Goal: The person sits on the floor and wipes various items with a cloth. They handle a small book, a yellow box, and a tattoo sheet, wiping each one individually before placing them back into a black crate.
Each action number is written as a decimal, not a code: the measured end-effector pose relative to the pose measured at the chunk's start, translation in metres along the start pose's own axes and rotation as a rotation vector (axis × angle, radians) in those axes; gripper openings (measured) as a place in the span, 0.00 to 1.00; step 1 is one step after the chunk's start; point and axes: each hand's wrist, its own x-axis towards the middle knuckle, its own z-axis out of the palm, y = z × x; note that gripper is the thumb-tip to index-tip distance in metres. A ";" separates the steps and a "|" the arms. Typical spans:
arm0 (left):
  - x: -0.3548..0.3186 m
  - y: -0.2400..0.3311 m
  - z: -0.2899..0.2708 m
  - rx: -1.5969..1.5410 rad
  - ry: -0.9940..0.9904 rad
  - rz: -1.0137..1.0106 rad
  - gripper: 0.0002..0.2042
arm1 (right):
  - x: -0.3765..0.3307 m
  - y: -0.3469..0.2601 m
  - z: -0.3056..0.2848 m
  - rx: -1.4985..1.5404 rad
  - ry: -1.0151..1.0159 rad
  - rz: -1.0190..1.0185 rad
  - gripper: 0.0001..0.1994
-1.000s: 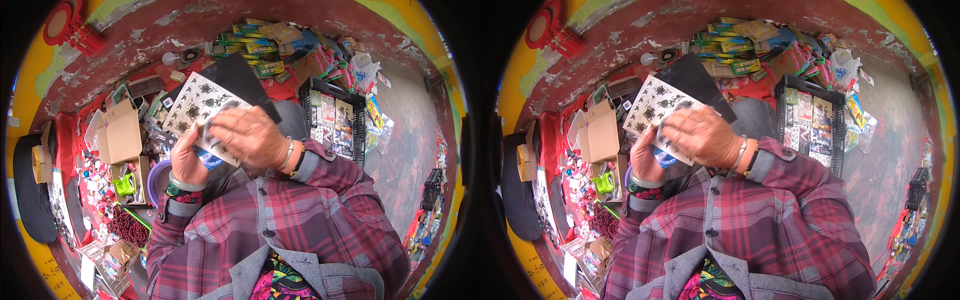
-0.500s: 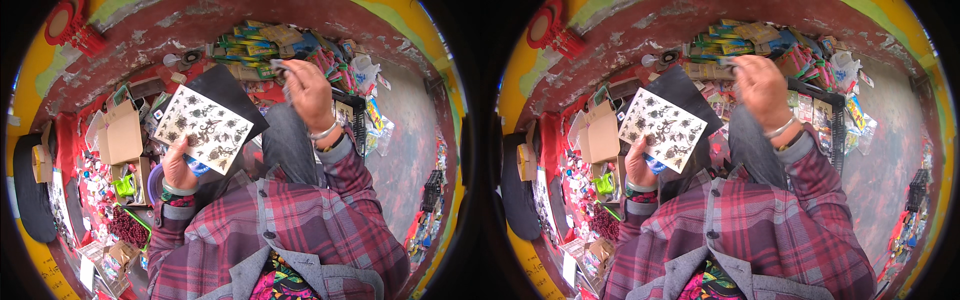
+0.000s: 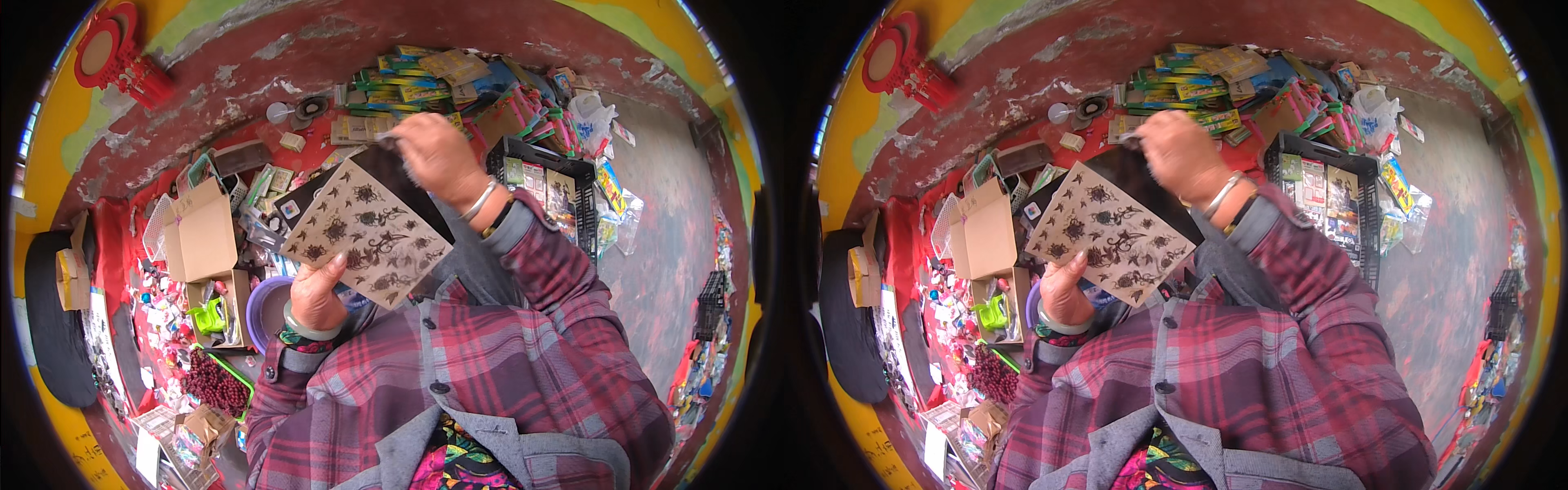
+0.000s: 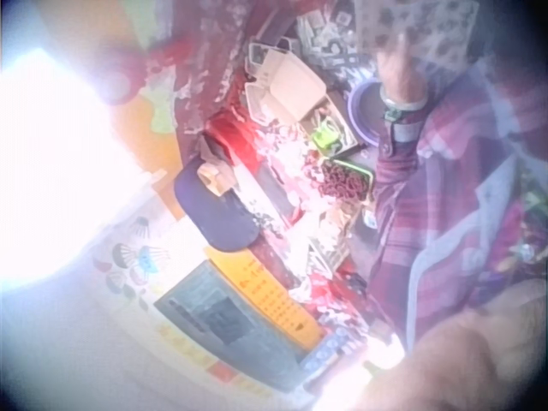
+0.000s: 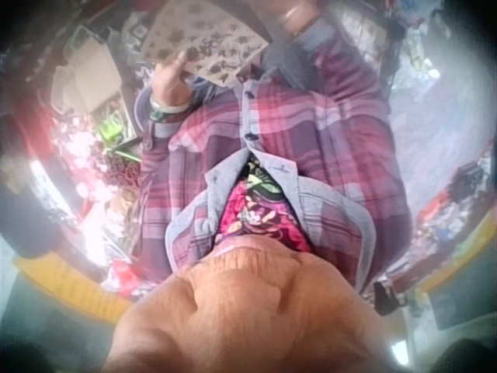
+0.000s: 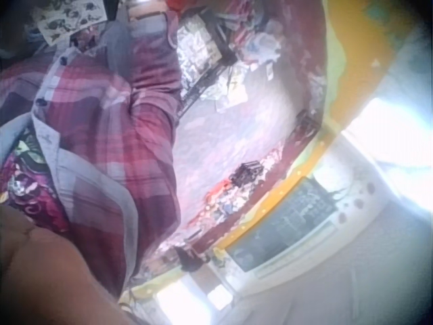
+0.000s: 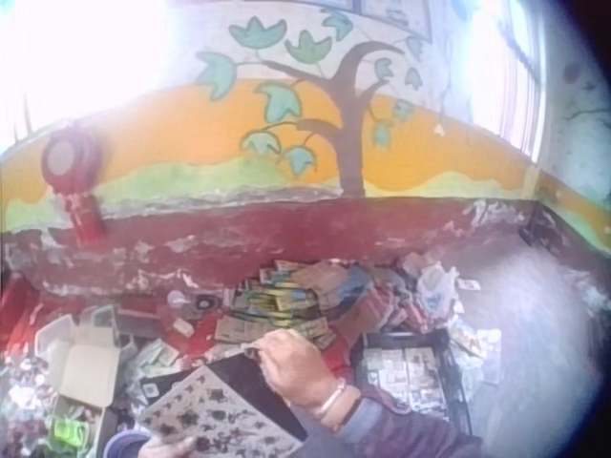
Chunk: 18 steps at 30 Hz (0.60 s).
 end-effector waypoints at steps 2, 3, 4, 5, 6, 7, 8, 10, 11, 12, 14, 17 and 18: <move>0.002 0.001 -0.007 0.023 0.027 -0.009 0.20 | -0.010 0.023 -0.011 0.068 0.038 0.214 0.07; 0.003 0.003 -0.011 0.037 0.046 -0.010 0.20 | -0.010 0.023 -0.020 0.090 0.116 0.298 0.08; 0.005 0.004 -0.013 0.050 0.064 -0.012 0.21 | -0.010 0.027 -0.026 0.189 0.158 0.423 0.08; 0.006 0.005 -0.013 0.029 0.050 -0.028 0.21 | -0.007 0.026 -0.033 0.325 0.206 0.493 0.07; 0.007 0.006 -0.013 0.014 0.046 -0.047 0.21 | -0.005 0.026 -0.039 0.460 0.254 0.562 0.07; 0.008 0.006 -0.012 -0.002 0.040 -0.067 0.21 | -0.005 0.032 -0.040 0.517 0.265 0.511 0.07; 0.009 0.006 -0.012 -0.016 0.032 -0.089 0.21 | -0.001 0.025 -0.043 0.468 0.291 0.476 0.07; 0.013 0.005 -0.011 -0.045 0.023 -0.118 0.22 | 0.014 -0.006 -0.051 0.378 0.341 0.406 0.07; 0.015 0.004 -0.008 -0.060 0.019 -0.127 0.22 | 0.016 -0.019 -0.052 0.242 0.335 0.245 0.06; 0.017 0.003 -0.004 -0.074 0.017 -0.138 0.22 | 0.019 -0.036 -0.056 0.144 0.287 0.075 0.07; 0.021 -0.002 -0.001 -0.138 0.011 -0.136 0.20 | 0.012 -0.062 -0.044 0.112 0.128 -0.203 0.10; 0.028 0.000 -0.003 -0.345 -0.157 -0.239 0.16 | -0.027 -0.094 -0.013 0.087 -0.046 -0.287 0.13; 0.030 0.000 -0.005 -0.362 -0.161 -0.225 0.15 | -0.035 -0.098 -0.003 0.065 -0.026 -0.298 0.14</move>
